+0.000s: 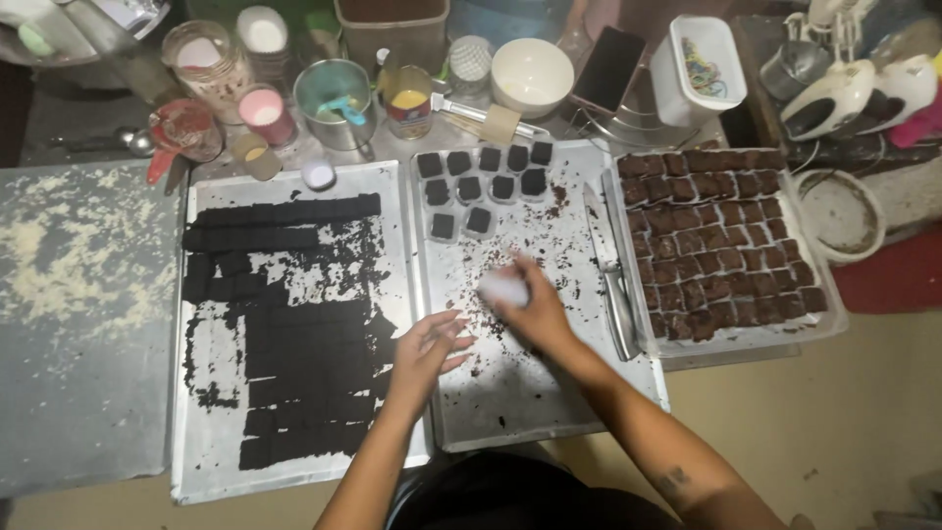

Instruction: The person picks up dark chocolate cubes and places them individually into white paper liners on a metal tray by hand.

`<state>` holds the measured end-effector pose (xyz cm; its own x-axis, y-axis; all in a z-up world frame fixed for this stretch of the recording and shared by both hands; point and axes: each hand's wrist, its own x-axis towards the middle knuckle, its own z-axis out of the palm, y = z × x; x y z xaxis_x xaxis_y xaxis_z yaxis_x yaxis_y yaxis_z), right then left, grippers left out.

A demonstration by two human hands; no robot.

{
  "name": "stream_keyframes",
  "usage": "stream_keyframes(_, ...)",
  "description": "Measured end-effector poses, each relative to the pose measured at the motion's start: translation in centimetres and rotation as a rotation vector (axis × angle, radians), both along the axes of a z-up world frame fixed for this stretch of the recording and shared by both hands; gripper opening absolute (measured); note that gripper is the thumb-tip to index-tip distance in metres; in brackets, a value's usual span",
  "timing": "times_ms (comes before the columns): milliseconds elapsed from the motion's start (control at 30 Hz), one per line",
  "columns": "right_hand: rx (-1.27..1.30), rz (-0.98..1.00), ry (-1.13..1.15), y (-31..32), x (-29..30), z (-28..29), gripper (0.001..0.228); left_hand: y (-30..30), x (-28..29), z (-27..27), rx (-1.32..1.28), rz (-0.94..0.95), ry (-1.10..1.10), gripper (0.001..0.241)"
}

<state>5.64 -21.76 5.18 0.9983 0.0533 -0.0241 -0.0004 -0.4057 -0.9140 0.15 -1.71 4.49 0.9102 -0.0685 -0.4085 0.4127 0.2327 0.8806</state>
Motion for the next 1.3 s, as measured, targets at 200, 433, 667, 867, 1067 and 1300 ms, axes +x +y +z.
stream_keyframes(200,-0.293,-0.05,-0.367,-3.7,10.2,-4.5,0.077,2.3,-2.2,0.4,0.09,0.065,0.031,0.047)
stream_keyframes(433,-0.314,-0.037,-0.47,-3.6,12.6,-7.1,0.083,6.1,-5.8,-2.2,0.098,0.252,0.069,0.036)
stream_keyframes(667,-0.28,-0.029,-0.418,-3.6,12.0,-6.8,0.098,5.8,-5.4,-2.2,0.074,0.292,0.045,0.032)
stream_keyframes(867,-0.305,-0.12,-0.269,-4.2,10.1,-6.1,0.097,5.6,-5.0,-2.6,0.088,0.253,-0.007,0.03)
stream_keyframes(1067,-0.221,-0.081,-0.305,-4.3,10.3,-6.5,0.091,5.8,-5.4,-2.4,0.07,0.257,-0.017,0.027)
stream_keyframes(1300,-0.187,-0.183,-0.476,-4.0,7.9,-5.2,0.088,6.3,-6.6,-3.0,-0.068,0.285,-0.021,0.027)
